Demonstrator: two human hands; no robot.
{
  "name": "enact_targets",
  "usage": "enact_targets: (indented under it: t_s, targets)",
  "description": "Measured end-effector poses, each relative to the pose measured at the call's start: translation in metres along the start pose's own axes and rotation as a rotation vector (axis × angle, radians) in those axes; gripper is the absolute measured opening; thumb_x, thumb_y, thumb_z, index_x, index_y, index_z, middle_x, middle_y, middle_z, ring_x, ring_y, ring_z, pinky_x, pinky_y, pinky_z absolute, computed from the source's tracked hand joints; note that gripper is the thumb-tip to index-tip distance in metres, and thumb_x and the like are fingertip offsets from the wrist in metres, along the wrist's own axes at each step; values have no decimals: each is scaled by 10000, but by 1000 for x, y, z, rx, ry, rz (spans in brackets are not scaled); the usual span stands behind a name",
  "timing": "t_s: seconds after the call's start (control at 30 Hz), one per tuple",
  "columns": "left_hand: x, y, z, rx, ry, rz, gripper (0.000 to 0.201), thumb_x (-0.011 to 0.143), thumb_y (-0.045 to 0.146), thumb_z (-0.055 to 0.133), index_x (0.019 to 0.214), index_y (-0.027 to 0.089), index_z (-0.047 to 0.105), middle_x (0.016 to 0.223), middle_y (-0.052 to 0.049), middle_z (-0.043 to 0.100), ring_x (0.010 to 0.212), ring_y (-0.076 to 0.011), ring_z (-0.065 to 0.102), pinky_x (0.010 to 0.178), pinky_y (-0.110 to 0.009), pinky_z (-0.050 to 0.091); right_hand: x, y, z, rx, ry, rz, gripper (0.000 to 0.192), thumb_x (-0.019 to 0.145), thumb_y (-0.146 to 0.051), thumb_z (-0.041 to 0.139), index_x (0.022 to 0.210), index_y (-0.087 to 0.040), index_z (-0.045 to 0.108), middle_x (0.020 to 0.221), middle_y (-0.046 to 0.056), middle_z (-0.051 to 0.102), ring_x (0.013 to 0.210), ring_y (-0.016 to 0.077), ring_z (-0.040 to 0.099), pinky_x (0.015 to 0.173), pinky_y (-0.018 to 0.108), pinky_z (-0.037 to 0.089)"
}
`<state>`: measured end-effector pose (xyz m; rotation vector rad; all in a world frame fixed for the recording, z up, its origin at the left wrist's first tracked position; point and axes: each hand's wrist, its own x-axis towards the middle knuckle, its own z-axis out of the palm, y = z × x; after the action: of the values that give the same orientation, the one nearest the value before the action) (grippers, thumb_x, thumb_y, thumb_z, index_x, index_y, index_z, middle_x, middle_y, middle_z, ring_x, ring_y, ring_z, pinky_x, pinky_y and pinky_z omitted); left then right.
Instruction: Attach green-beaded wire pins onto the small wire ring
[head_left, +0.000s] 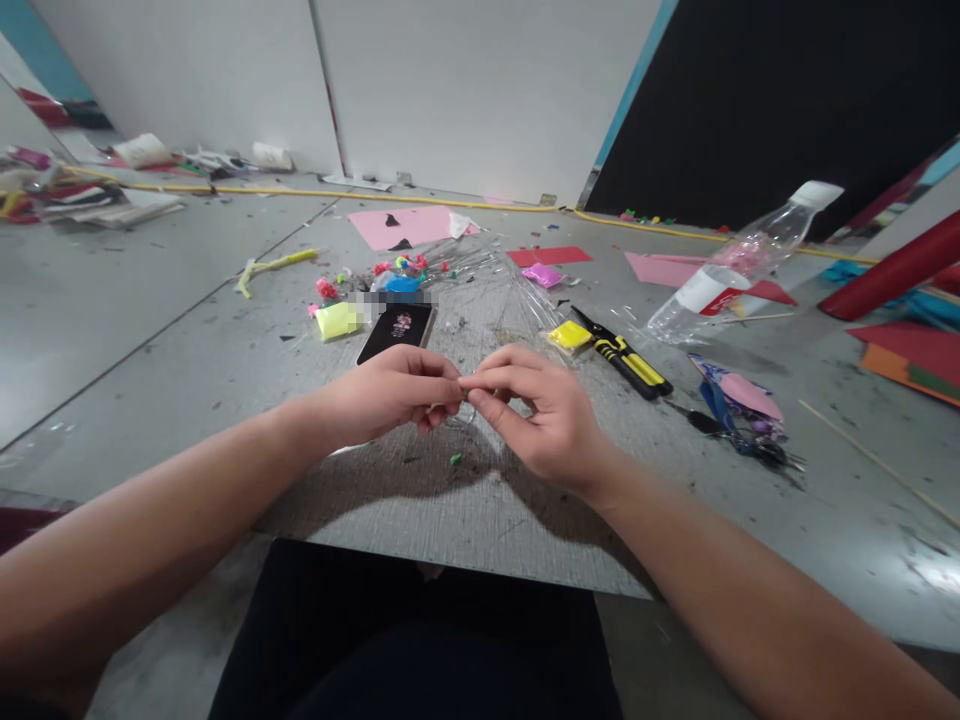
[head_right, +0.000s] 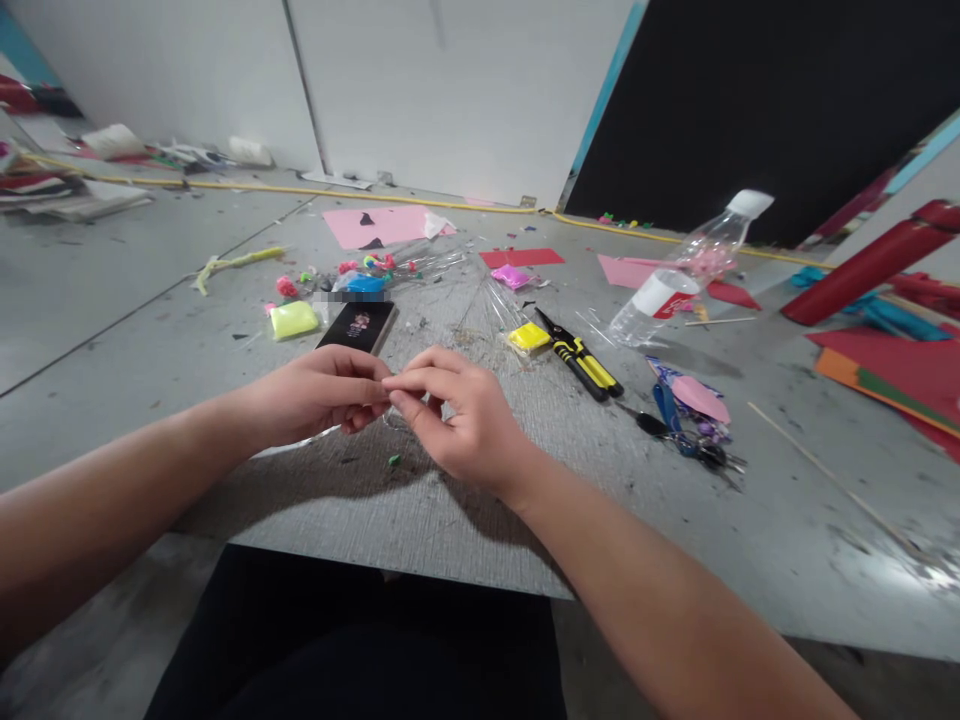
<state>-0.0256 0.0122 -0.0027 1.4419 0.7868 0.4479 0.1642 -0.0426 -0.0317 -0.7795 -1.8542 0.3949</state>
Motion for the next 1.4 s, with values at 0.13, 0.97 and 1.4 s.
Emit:
enact_targets:
  t_s: [0.13, 0.97, 1.4]
  targets:
    - [-1, 0, 1, 36, -1, -8, 121, 814, 132, 633, 699, 146, 668, 604, 22, 601, 513, -55, 549, 453, -168, 401, 1, 0, 0, 30, -24, 45, 119, 902, -124, 629, 938, -176, 730, 876, 31, 662, 673, 94, 576, 554, 232, 476]
    - [-6, 5, -6, 282, -17, 155, 242, 806, 303, 702, 648, 171, 575, 528, 50, 451, 484, -60, 343, 462, -225, 230, 2, 3, 3, 1018, -137, 775, 277, 750, -429, 804, 823, -189, 686, 677, -15, 605, 560, 94, 514, 457, 217, 342]
    - [27, -1, -68, 1047, 695, 15, 201, 754, 396, 646, 753, 196, 626, 812, -82, 603, 763, -223, 522, 699, -348, 363, 6, 7, -1, 946, -38, 665, 225, 841, -387, 709, 781, -198, 604, 681, -23, 474, 573, 101, 403, 491, 256, 281]
